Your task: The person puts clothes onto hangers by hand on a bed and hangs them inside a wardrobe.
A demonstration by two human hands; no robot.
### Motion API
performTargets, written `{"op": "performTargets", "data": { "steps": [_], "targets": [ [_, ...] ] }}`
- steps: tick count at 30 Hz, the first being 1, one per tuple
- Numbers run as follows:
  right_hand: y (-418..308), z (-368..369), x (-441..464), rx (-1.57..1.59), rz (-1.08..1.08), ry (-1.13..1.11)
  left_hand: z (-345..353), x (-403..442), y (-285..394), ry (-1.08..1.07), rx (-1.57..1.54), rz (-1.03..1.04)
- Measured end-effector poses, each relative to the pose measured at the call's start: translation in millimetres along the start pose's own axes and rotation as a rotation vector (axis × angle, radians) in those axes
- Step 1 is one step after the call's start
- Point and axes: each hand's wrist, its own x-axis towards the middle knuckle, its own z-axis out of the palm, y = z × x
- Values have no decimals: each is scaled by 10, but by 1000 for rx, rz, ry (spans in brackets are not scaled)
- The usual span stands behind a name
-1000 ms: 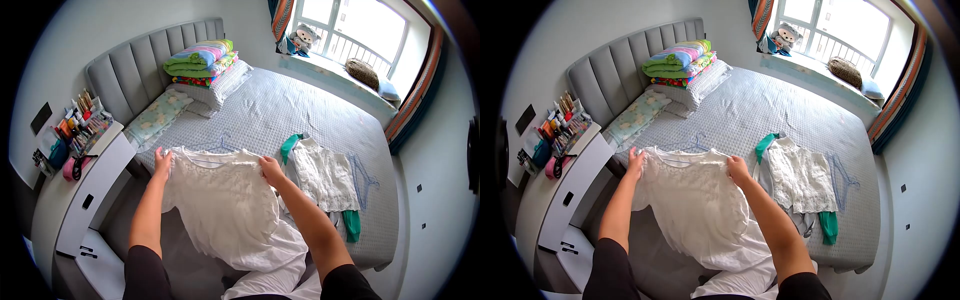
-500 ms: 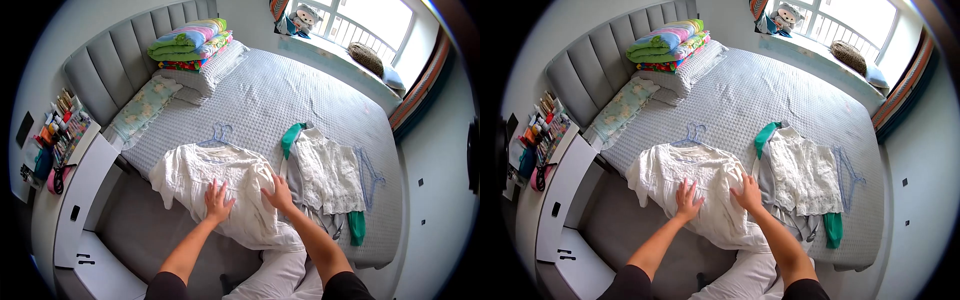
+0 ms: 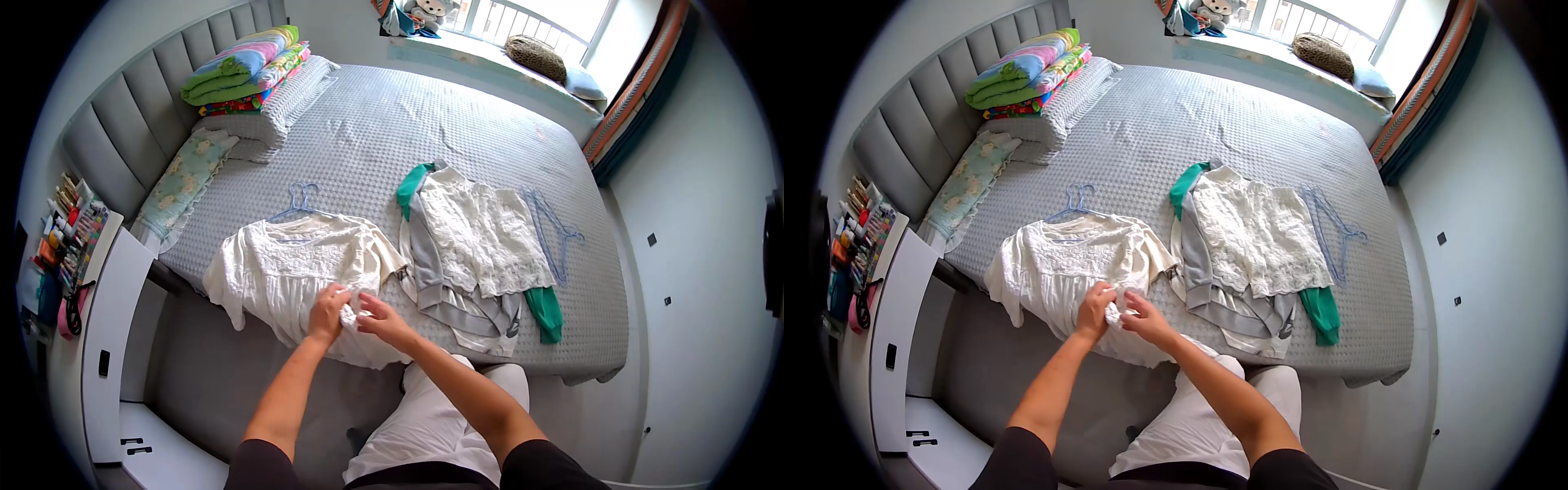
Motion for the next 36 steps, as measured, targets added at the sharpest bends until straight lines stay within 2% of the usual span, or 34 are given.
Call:
{"op": "performTargets", "data": {
  "steps": [1, 3, 5, 6, 7, 9, 10, 12, 15, 16, 19, 20, 24, 27, 28, 31, 32, 34, 36],
  "targets": [
    [-47, -20, -4, -178, -119, -72, -75, 54, -55, 65, 82, 38],
    [-122, -154, -51, -430, -197, -8, -222, 118, -87, -19, 179, 81],
    [-219, -464, -179, -618, -232, 195, -189, 188, -109, -105, 283, 200],
    [-337, -659, -301, -784, -290, 298, -311, 241, 209, -378, 422, 188],
    [-294, -983, -343, -936, -424, 400, -195, 334, 385, -435, 329, 169],
    [-377, -1520, -588, -1152, -482, 617, 76, 484, 714, -558, 143, 125],
    [-371, -1819, -698, -1263, -374, 706, 233, 591, 887, -525, 77, 160],
    [-443, -2299, -912, -1504, -309, 833, 565, 819, 1193, -461, -61, 219],
    [-473, -2906, -1096, -1532, -76, 770, 1301, 1215, 1317, -380, 9, 359],
    [-478, -3005, -1121, -1482, -51, 753, 1449, 1314, 1373, -334, 121, 389],
    [-693, -2994, -1105, -1451, 46, 755, 1806, 1566, 1351, -428, 155, 191],
    [-692, -3005, -1066, -1434, -2, 784, 1879, 1622, 1375, -365, 166, 149],
    [-825, -3249, -861, -1192, 152, 826, 2189, 1858, 1231, -371, 354, 307],
    [-859, -3322, -909, -1515, 19, 828, 1954, 1796, 1450, -88, 90, 580],
    [-908, -3259, -1004, -1539, -167, 824, 1867, 1757, 1519, -161, 30, 545],
    [-1050, -3220, -1420, -1439, -512, 671, 1532, 1520, 1783, -404, -140, 399],
    [-1148, -3114, -1664, -1377, -490, 645, 1325, 1400, 1916, -509, -183, 324],
    [-1115, -3229, -2081, -1119, -158, 364, 970, 1211, 2125, -776, -258, 240],
    [-1372, -2774, -2602, -843, 207, 299, 884, 1054, 2056, -1146, -391, 252]
  ]
}}
